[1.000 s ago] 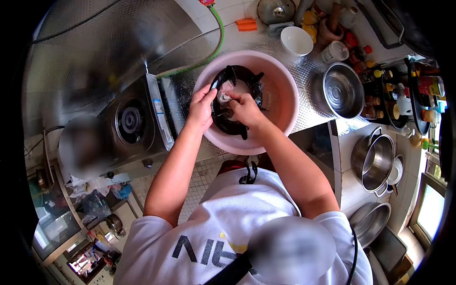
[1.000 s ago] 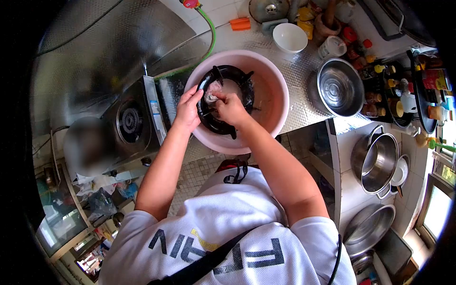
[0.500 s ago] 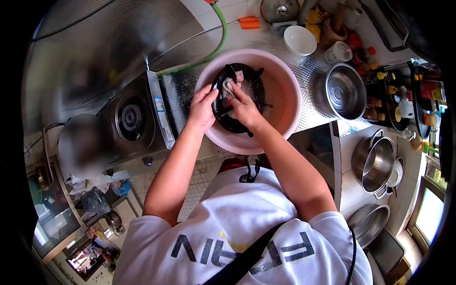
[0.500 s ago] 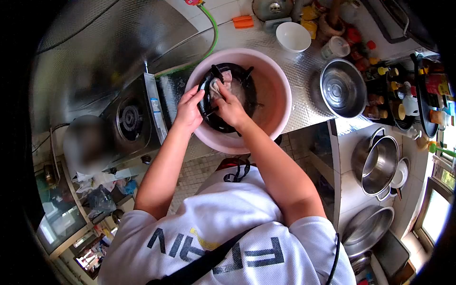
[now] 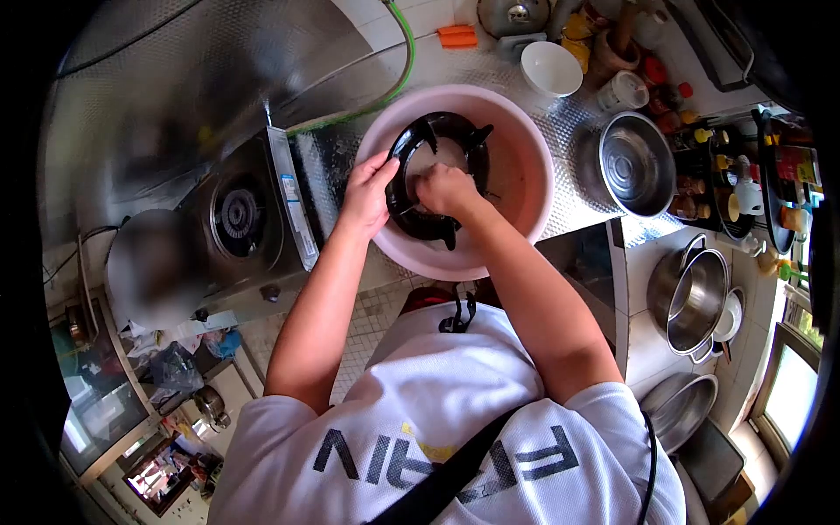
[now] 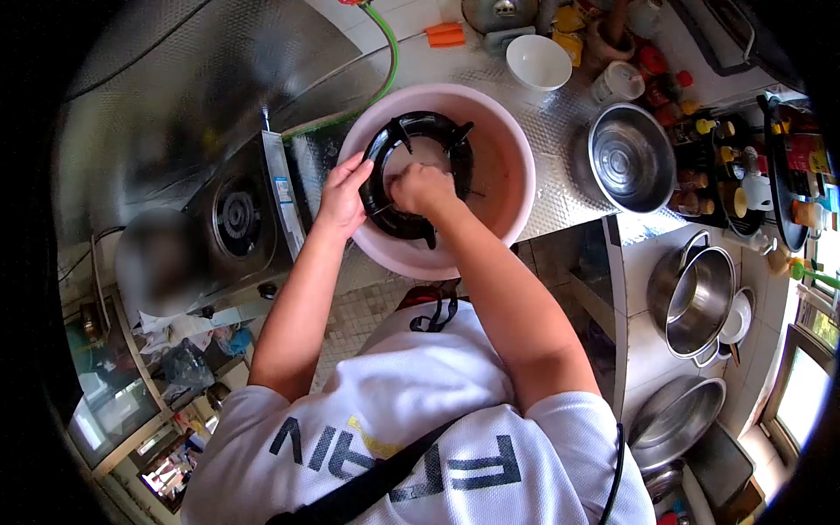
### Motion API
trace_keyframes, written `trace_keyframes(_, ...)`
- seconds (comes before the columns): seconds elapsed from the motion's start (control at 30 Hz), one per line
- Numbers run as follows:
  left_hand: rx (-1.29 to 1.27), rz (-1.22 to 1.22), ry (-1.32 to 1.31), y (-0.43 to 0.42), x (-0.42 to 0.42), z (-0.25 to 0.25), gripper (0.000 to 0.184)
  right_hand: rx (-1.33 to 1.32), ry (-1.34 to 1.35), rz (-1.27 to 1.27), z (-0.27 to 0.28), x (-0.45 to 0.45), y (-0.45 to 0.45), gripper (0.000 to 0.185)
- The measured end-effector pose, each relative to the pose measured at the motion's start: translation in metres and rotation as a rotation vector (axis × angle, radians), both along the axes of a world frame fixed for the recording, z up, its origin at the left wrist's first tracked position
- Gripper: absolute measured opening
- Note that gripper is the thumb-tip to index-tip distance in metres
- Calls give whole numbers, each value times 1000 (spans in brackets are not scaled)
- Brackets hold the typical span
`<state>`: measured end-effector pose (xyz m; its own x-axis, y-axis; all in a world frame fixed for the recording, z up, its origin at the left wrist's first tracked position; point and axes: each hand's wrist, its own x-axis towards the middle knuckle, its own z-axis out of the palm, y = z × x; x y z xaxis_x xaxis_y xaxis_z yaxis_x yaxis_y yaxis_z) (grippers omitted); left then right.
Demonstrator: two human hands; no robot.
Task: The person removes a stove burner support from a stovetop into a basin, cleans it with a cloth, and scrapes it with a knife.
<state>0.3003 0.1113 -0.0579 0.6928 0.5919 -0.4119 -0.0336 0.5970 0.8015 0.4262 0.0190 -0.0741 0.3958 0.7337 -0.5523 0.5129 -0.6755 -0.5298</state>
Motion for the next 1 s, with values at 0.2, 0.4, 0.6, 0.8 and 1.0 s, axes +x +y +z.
trace_keyframes(0.2, -24, -51, -19, 11, -7, -6, 15, 195, -387, 19, -47, 1, -16, 38)
trace_keyframes(0.4, 229, -121, 180, 23, -5, -17, 20, 346, 36, -146, -34, 4, -25, 43)
trace_keyframes(0.6, 899, -233, 639, 26, 7, -20, 24, 532, 179, -329, 1, -1, -46, 44)
trace_keyframes(0.8, 1288, -215, 779, 14, 15, -10, 19, 586, 129, -331, -4, -11, -59, 41)
trace_keyframes(1.0, 1067, -184, 852, 1, 27, 12, 24, 605, 169, -351, -3, -14, -64, 39)
